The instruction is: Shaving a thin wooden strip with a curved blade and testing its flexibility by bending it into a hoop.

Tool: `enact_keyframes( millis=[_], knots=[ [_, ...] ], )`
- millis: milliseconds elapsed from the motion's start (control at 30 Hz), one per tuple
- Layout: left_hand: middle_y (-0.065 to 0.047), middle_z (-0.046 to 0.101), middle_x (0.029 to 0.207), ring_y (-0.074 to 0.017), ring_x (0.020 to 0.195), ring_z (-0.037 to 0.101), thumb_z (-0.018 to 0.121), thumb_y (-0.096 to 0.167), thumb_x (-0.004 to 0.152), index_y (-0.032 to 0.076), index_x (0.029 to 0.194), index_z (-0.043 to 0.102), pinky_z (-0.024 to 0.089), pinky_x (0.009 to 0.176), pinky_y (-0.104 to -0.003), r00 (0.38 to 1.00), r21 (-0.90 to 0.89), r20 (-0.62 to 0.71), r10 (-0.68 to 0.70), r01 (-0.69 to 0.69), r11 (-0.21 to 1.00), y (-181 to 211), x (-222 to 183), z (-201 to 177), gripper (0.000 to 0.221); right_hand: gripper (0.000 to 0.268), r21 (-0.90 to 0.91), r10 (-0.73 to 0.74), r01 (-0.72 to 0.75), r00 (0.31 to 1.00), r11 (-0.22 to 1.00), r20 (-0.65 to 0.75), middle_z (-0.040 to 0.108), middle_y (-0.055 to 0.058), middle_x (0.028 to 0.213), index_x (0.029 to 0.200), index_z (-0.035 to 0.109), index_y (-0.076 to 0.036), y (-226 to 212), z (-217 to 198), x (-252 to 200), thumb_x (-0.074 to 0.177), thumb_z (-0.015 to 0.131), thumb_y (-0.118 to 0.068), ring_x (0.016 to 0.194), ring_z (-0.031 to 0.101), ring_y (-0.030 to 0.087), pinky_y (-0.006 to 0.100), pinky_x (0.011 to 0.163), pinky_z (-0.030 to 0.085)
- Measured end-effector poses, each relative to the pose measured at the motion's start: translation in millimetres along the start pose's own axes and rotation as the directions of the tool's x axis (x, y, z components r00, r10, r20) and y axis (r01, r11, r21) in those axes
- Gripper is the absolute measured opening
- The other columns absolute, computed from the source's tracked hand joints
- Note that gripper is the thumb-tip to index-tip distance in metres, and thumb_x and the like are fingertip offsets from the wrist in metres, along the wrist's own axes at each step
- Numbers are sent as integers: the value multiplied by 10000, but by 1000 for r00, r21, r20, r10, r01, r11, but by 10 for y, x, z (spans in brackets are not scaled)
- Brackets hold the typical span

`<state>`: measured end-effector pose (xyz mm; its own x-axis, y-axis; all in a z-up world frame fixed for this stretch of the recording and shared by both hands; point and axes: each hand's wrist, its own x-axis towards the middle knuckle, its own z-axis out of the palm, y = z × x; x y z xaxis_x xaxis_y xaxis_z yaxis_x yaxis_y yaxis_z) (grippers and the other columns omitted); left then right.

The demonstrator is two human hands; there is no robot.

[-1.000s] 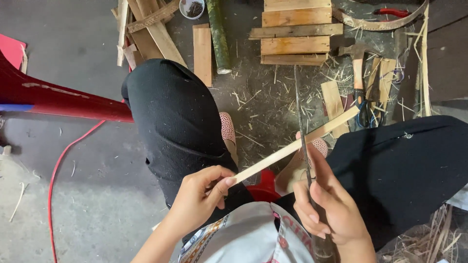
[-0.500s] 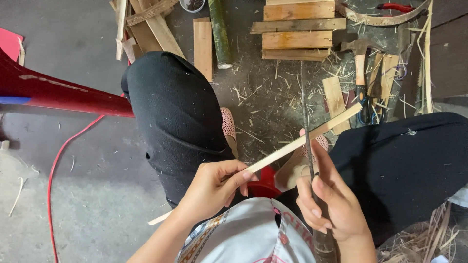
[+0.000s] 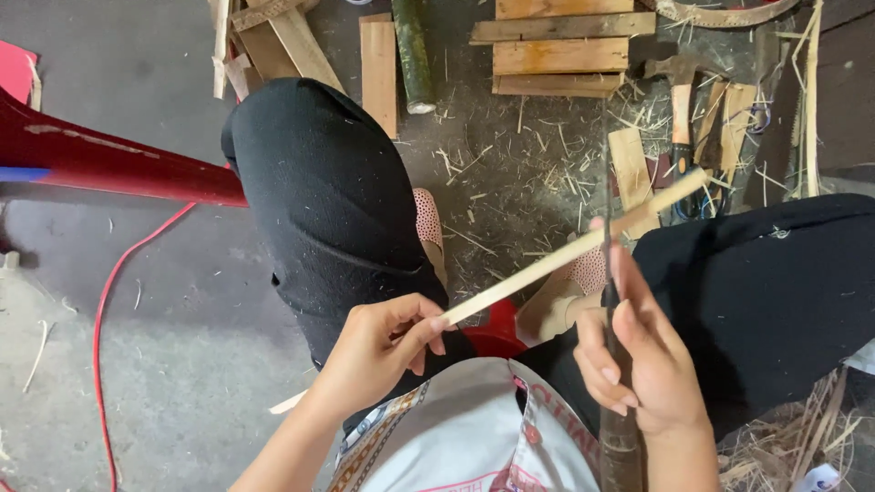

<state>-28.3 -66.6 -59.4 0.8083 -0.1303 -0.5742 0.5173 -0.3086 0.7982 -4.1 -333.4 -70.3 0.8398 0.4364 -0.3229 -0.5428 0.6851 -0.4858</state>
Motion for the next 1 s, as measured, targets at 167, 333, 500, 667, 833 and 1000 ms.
enact_keyframes(
  millis=[167, 333, 500, 667, 833, 1000],
  knots=[
    [-8, 737, 619, -51, 439, 522, 702, 116, 928, 36, 865, 796, 411, 410, -205, 995, 18, -79, 57, -56, 998, 134, 24, 79, 138, 595, -15, 46, -44, 985, 999, 166, 534, 37, 641, 1602, 281, -179, 205, 40, -33, 1065, 535, -201, 397, 371, 88, 231, 276, 279],
    [11, 727, 592, -42, 428, 476, 715, 116, 923, 55, 863, 802, 358, 394, -217, 995, 46, -63, 84, -81, 996, 227, 10, 71, 122, 647, -87, 182, -182, 983, 979, -11, 498, 103, 592, 1591, 288, -190, 265, 105, -73, 1005, 560, -163, 351, 290, 92, 213, 266, 208],
    [-27, 772, 851, -91, 517, 616, 778, 98, 831, 61, 1020, 669, 491, 442, -228, 911, 289, -113, 396, -351, 891, 253, -16, 206, 221, 621, -26, 205, -206, 978, 978, -31, 503, 111, 579, 1564, 334, -209, 277, 59, -78, 995, 560, -112, 348, 274, 95, 217, 268, 205],
    [-48, 708, 883, -153, 591, 621, 625, -111, 727, 20, 1140, 672, 508, 533, -285, 780, 472, -180, 600, -466, 748, 111, 55, 274, 436, 890, -294, 169, -168, 985, 941, -21, 504, 43, 549, 1637, 210, -66, 174, 389, -40, 929, 674, -342, 347, 280, 51, 204, 267, 180],
    [-26, 712, 756, -122, 527, 605, 599, -58, 877, 20, 1002, 686, 503, 495, -261, 867, 323, -178, 466, -396, 860, 207, 53, 133, 172, 821, -392, 148, -136, 989, 910, 0, 536, 55, 573, 1644, 164, -89, 235, 369, -72, 969, 601, -259, 389, 363, 64, 197, 270, 236],
    [-25, 712, 669, -121, 564, 648, 626, 17, 897, 27, 968, 715, 522, 528, -265, 922, 260, -88, 376, -343, 903, 270, 39, 95, 114, 753, -382, 207, -216, 976, 898, -65, 548, 49, 545, 1648, 236, -178, 256, 328, -37, 973, 570, -194, 354, 312, 62, 202, 283, 209]
  ],
)
